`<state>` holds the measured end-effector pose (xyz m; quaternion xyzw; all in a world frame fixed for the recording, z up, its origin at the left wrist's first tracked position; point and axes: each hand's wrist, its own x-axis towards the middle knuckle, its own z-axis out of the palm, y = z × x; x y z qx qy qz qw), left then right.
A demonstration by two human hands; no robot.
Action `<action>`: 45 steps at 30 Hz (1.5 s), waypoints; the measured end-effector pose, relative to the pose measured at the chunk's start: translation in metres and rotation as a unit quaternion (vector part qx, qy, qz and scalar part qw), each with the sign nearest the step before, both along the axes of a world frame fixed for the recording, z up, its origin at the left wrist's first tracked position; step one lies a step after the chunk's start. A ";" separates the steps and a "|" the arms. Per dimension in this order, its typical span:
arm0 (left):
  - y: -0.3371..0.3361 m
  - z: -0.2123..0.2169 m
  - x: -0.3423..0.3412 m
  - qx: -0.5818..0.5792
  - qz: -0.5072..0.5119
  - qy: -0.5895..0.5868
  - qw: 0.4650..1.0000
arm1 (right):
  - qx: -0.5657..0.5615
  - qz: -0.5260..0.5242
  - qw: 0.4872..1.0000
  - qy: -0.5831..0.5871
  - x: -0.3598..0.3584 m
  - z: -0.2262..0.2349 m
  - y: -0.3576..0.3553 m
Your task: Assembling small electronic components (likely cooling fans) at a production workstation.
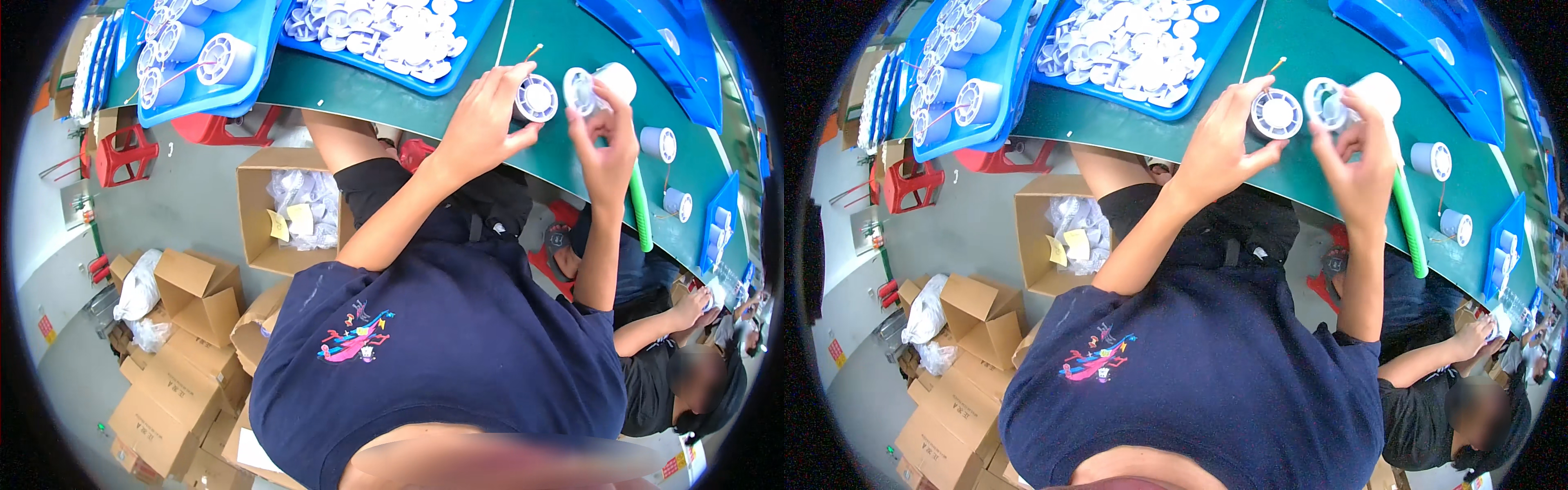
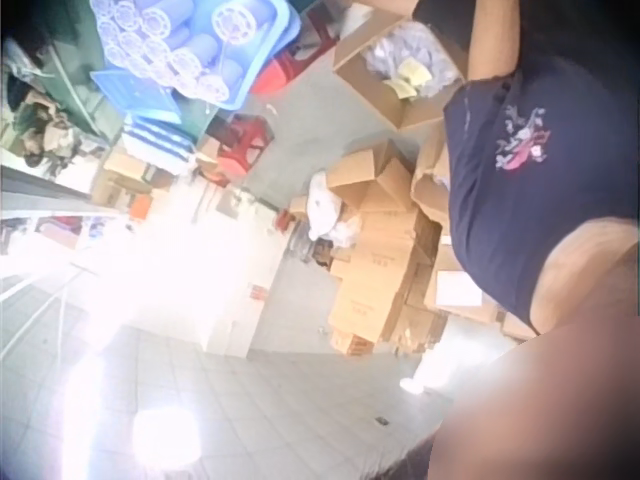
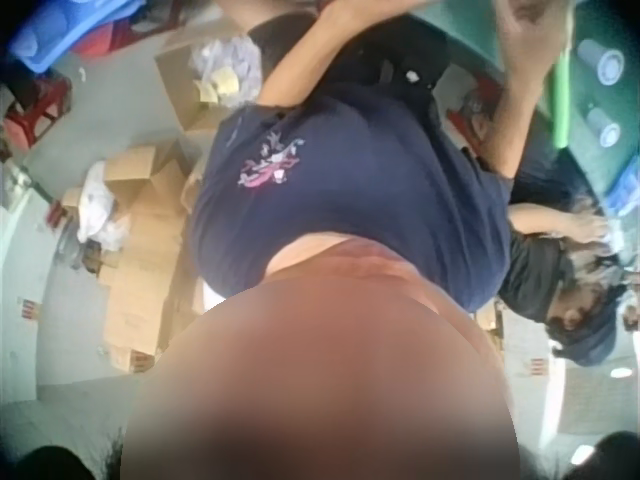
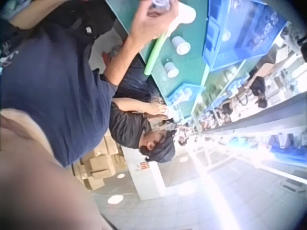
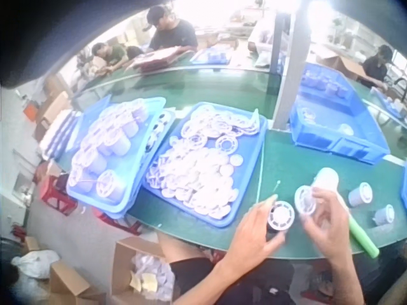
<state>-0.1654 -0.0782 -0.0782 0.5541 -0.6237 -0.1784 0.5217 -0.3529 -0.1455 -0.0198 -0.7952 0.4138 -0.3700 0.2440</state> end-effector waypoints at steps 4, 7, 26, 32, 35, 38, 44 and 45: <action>-0.003 -0.002 0.001 -0.007 -0.016 -0.013 1.000 | 0.039 0.071 0.995 0.051 0.020 -0.002 0.018; -0.003 -0.003 0.001 -0.022 -0.001 -0.008 1.000 | 0.019 0.081 0.995 0.047 0.025 -0.004 0.018; -0.001 0.000 0.001 0.008 -0.011 -0.007 1.000 | 0.051 0.088 0.995 0.019 0.026 -0.006 0.019; -0.001 0.003 0.001 -0.023 0.000 -0.020 1.000 | -0.067 0.008 0.997 -0.033 0.003 -0.007 0.008; 0.000 0.009 0.000 -0.023 -0.003 0.004 1.000 | -0.108 -0.129 0.984 0.050 -0.025 -0.004 -0.010; -0.001 0.003 0.002 0.004 -0.010 -0.008 1.000 | -0.118 -0.110 0.974 0.157 -0.046 -0.021 -0.019; -0.002 0.003 0.004 0.004 -0.012 0.002 1.000 | -0.036 -0.144 0.964 0.222 -0.041 -0.019 -0.017; -0.002 0.004 0.005 0.002 -0.016 0.004 1.000 | -0.037 -0.164 0.954 0.247 -0.038 -0.017 -0.020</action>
